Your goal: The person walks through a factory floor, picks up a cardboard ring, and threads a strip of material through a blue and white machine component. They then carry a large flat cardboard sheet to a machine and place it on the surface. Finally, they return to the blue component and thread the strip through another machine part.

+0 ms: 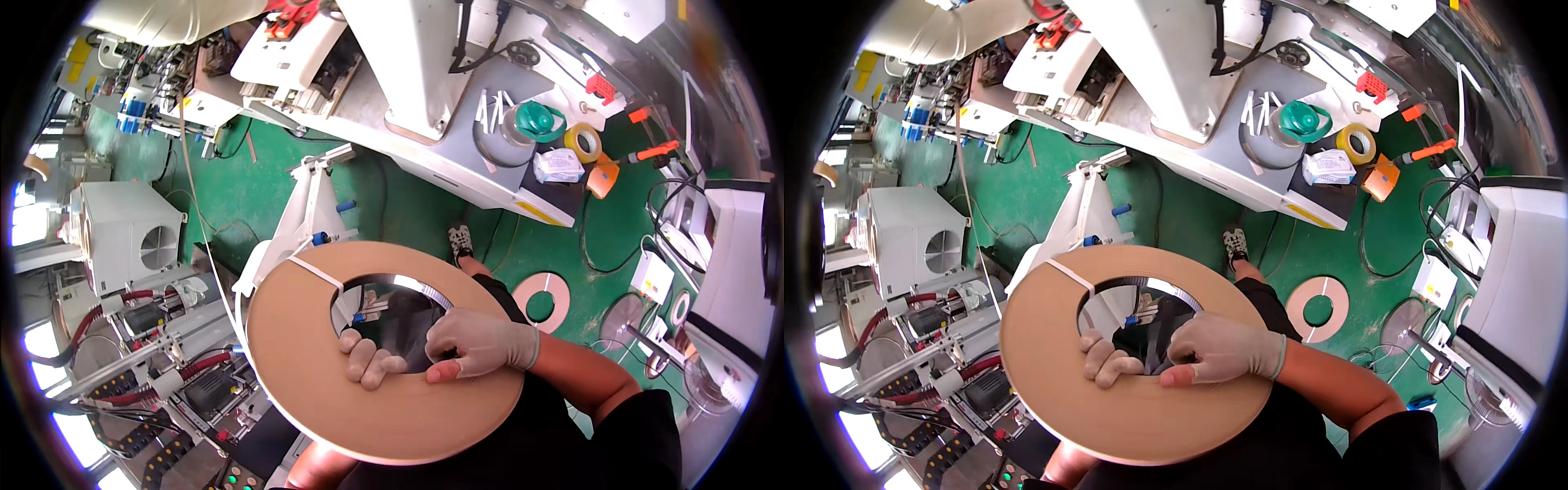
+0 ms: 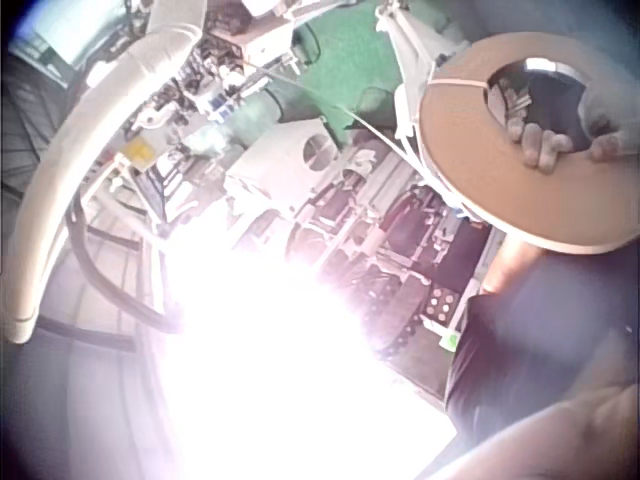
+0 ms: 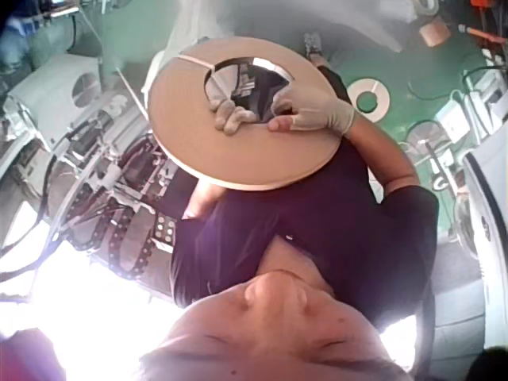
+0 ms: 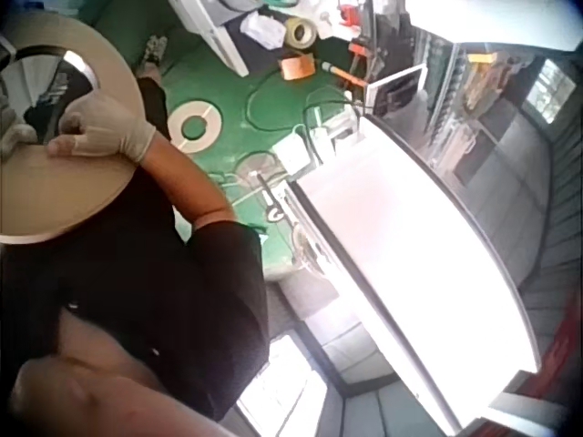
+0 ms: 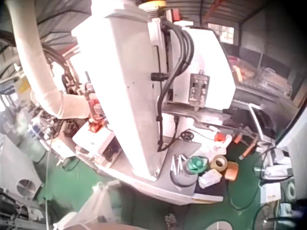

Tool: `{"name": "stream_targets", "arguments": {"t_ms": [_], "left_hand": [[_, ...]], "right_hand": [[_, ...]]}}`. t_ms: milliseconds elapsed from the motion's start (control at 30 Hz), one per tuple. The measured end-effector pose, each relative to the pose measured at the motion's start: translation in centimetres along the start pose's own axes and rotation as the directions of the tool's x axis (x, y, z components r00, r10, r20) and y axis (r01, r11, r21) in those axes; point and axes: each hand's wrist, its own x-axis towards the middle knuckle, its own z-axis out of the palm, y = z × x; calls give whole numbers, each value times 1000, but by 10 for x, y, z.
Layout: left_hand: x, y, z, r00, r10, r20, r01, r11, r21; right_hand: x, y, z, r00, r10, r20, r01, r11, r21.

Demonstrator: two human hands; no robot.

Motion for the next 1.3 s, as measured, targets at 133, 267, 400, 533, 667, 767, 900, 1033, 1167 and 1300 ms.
{"name": "stream_targets", "arguments": {"t_ms": [133, 267, 400, 533, 667, 767, 900, 1033, 1167, 1300], "left_hand": [[13, -10, 23, 993, -8, 117, -6, 994, 113], [23, -15, 40, 990, 4, 139, -30, 983, 181], [28, 9, 33, 973, -187, 136, 221, 924, -312], [45, 35, 38, 754, -569, 328, -150, -636, -757], [49, 75, -9, 790, 18, 613, -365, -789, 494], [40, 137, -32, 830, 457, 321, -263, -187, 947], [28, 171, 21, 657, 445, 609, -363, -521, 772], [67, 119, 71, 770, -131, 624, -519, -698, 494], [117, 93, 42, 760, -649, -34, -553, -673, 491], [106, 79, -5, 772, -606, 190, -529, -448, 721]], "right_hand": [[4, -8, -30, 997, -39, -69, 41, 999, 26], [4, -6, -30, 985, -51, -167, 55, 998, 16], [9, -26, -33, 984, -52, -170, 63, 996, 56], [18, -68, -39, 969, 228, -97, -226, 974, 34], [28, -73, -32, 904, 414, -101, -408, 910, 78], [37, -67, -31, 864, 498, -77, -501, 865, -20], [54, -77, -34, 781, 625, -11, -615, 765, -189], [62, -84, -37, 790, 613, 7, -575, 744, -340], [69, -89, -38, 834, 549, 48, -465, 747, -475], [62, -97, -69, 984, 56, -170, -161, 685, -711]]}}
